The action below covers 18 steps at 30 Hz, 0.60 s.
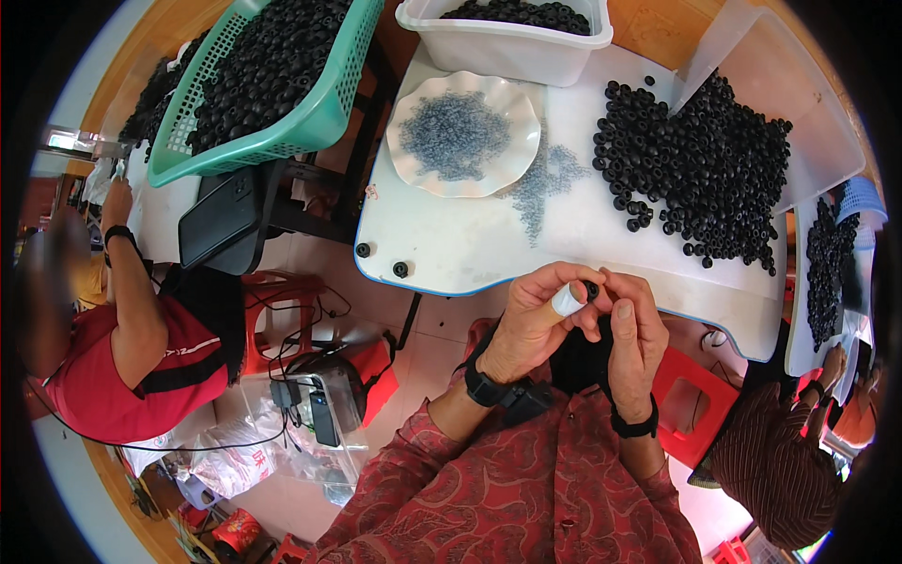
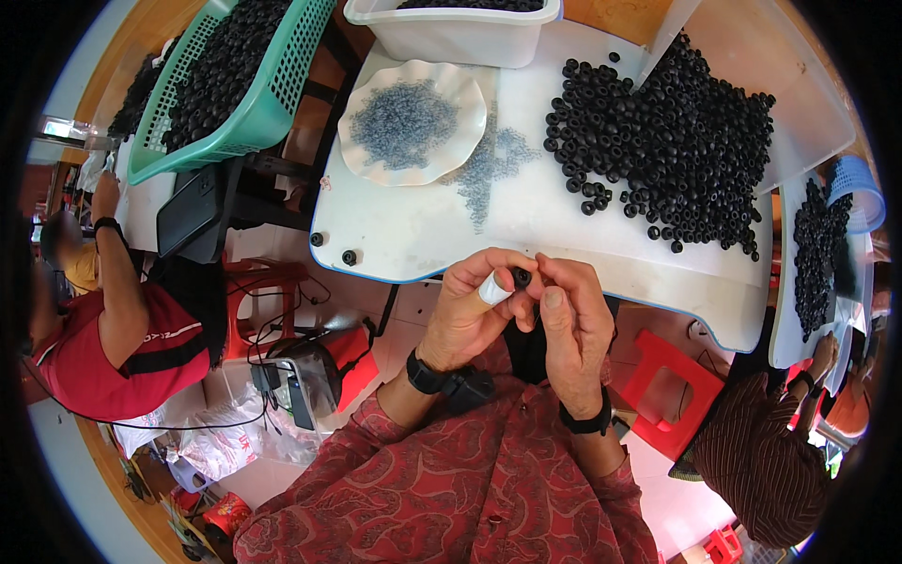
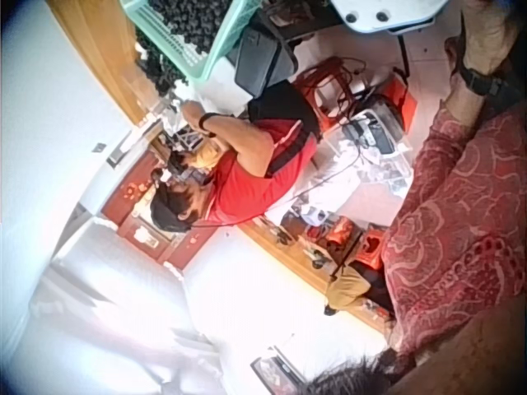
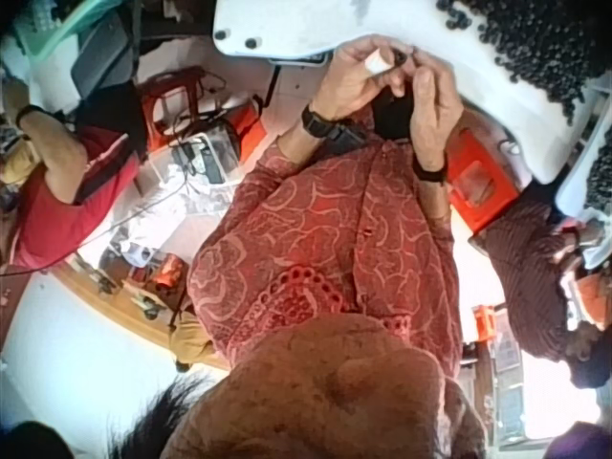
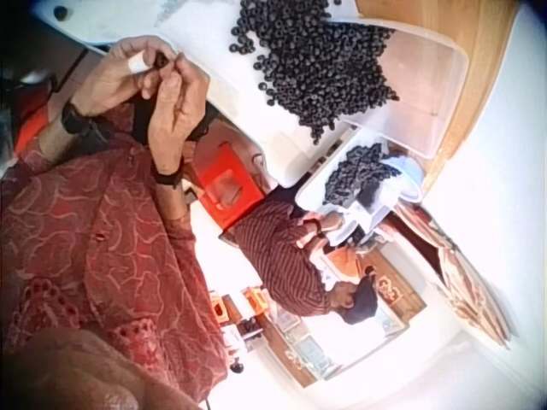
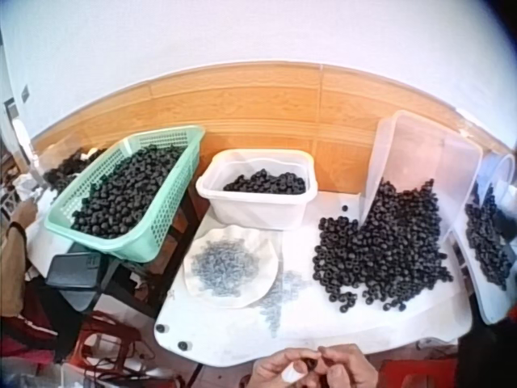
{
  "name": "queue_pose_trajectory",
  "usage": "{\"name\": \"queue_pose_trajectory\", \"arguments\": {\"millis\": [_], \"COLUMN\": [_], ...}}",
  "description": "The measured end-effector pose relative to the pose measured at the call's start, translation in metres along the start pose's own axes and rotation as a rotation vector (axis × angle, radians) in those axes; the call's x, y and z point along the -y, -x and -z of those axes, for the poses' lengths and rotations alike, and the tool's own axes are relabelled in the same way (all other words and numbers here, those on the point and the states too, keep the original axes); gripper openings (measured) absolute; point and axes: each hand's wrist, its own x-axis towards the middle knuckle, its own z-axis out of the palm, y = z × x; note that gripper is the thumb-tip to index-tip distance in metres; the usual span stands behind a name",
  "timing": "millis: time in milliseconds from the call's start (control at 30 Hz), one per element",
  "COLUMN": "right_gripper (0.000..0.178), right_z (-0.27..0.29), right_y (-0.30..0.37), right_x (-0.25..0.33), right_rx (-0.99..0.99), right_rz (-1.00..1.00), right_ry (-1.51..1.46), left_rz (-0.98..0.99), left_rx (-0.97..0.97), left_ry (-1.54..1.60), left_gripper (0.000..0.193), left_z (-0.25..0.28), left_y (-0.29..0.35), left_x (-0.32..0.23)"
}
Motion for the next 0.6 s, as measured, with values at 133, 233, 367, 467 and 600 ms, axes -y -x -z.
{"name": "queue_pose_trajectory", "arguments": {"millis": [133,233,367,467,600], "right_gripper": [0.047,0.057,0.058,0.058,0.056], "right_z": [-0.007,-0.009,-0.007,-0.011,-0.009], "right_y": [-0.002,0.000,0.000,-0.001,-0.001], "right_x": [0.002,0.002,-0.004,-0.003,-0.003], "right_rx": [0.080,0.081,0.073,0.040,0.047], "right_rz": [-0.037,-0.066,-0.122,-0.112,-0.110], "right_ry": [0.122,0.189,0.214,0.153,0.167], "left_rz": [0.010,-0.017,-0.003,-0.010,-0.008], "left_rx": [-0.078,-0.012,-0.059,-0.056,-0.062], "left_ry": [-0.128,-0.129,-0.119,-0.076,-0.083], "left_gripper": [0.025,0.030,0.033,0.022,0.021], "left_z": [-0.010,-0.009,-0.010,-0.015,-0.016], "left_y": [0.001,0.003,0.002,0.002,0.002], "left_x": [0.006,0.010,0.009,0.007,0.008]}}
